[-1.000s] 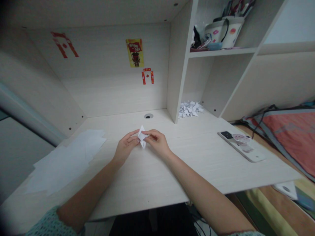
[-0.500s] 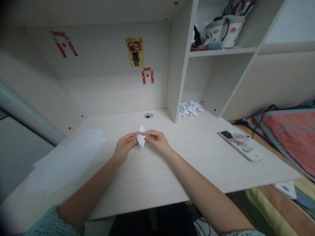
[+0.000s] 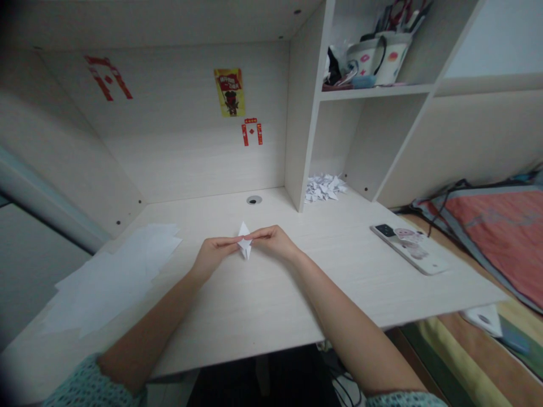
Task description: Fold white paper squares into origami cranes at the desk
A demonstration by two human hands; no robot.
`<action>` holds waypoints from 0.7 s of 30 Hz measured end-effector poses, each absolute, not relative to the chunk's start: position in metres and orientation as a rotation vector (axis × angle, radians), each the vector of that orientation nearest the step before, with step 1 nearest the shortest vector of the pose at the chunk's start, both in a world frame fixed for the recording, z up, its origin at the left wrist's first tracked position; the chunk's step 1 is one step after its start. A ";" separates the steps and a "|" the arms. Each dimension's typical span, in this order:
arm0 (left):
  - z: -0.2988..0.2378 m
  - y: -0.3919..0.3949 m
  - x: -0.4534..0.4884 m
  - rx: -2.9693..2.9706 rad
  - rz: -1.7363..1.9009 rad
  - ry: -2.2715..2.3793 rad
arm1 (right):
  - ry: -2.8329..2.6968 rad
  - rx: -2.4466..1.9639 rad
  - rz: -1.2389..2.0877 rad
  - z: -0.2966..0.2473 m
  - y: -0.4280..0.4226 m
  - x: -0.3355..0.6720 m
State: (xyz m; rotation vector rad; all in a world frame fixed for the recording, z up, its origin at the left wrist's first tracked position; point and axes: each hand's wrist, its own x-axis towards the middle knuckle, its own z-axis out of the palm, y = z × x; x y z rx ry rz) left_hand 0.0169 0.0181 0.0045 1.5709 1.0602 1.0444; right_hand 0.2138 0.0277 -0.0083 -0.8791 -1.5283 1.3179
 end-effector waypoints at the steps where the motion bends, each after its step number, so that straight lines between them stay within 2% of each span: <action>1: 0.004 0.019 0.016 1.557 1.019 1.067 | -1.507 -0.900 1.340 -0.010 0.029 0.214; 9: -0.003 0.022 0.016 1.338 0.968 1.017 | -1.283 -0.947 1.494 -0.018 0.033 0.212; 21: -0.001 0.018 0.020 1.127 1.006 0.953 | -1.198 -0.939 1.497 -0.012 0.029 0.209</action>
